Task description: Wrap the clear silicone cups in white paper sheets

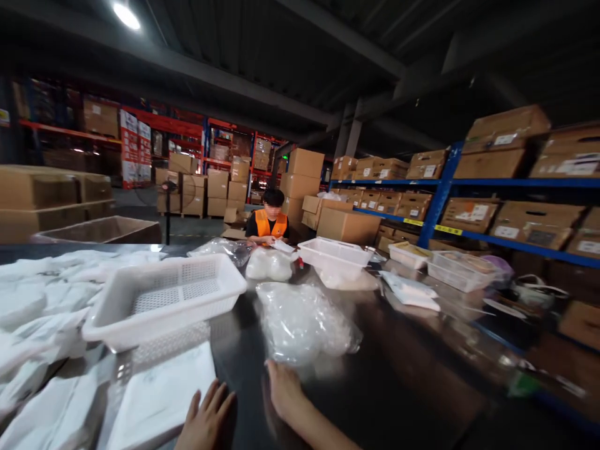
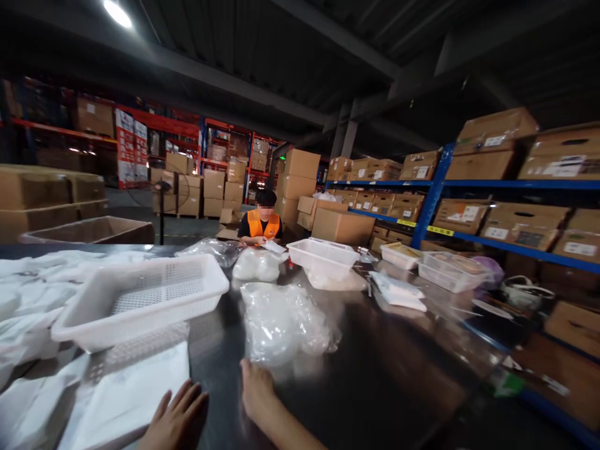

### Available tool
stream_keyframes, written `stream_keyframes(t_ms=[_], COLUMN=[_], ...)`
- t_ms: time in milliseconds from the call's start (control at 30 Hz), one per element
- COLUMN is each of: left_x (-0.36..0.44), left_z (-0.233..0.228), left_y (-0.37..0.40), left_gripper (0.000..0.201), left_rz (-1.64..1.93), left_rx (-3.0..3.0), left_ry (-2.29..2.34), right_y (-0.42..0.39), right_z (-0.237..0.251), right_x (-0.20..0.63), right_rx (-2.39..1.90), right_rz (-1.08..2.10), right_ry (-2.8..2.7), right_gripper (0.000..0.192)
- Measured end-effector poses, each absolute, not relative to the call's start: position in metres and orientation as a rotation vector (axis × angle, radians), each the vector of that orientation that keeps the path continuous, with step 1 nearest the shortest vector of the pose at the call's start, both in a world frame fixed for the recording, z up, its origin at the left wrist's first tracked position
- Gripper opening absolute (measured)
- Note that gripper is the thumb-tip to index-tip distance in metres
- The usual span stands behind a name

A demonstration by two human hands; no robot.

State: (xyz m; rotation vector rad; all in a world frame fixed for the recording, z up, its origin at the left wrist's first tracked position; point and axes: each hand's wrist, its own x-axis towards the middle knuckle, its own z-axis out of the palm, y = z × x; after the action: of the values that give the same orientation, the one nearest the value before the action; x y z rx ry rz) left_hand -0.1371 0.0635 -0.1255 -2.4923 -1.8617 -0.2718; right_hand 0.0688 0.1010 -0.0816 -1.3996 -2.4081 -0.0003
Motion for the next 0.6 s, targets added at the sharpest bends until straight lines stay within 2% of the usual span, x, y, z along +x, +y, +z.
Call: stream_keyframes(t_ms=[100,167,233,300,367,433,500,600], left_x=[-0.138,-0.138,-0.131,-0.114,-0.084,-0.047,-0.010,0.025], left_z=[-0.137,-0.142,-0.144,-0.143,-0.142,-0.140,-0.135,-0.124], left_y=[0.064,0.065,0.062,0.054,0.042,0.031,0.025,0.031], left_gripper=[0.061,0.063,0.068,0.072,0.070,0.063,0.061,0.071], left_rz=[-0.395,-0.426,-0.440,-0.479,-0.562,-0.654,-0.714,-0.736], left_rx=[-2.392,-2.496,-2.655,-2.746,-2.727,-2.655,-2.589,-2.558], left_ry=[-1.802,-1.720,-1.586,-1.468,-1.412,-1.448,-1.629,-1.836], right_y=[0.058,0.045,0.050,0.073,0.104,0.135,0.157,0.172], right_z=[-0.063,-0.035,-0.001,0.026,0.041,0.043,0.035,0.016], right_x=[0.062,0.079,0.111,0.153,0.194,0.227,0.247,0.262], right_rx=[-1.171,-1.054,-1.165,-1.481,-1.640,-1.772,-1.859,-1.947], right_rz=[0.093,0.039,-0.034,-0.064,-0.064,-0.068,-0.054,-0.016], right_ry=[-2.513,-2.438,-2.302,-2.157,-2.061,-1.991,-1.986,-2.034], right_gripper=[0.045,0.038,0.036,0.037,0.048,0.058,0.058,0.032])
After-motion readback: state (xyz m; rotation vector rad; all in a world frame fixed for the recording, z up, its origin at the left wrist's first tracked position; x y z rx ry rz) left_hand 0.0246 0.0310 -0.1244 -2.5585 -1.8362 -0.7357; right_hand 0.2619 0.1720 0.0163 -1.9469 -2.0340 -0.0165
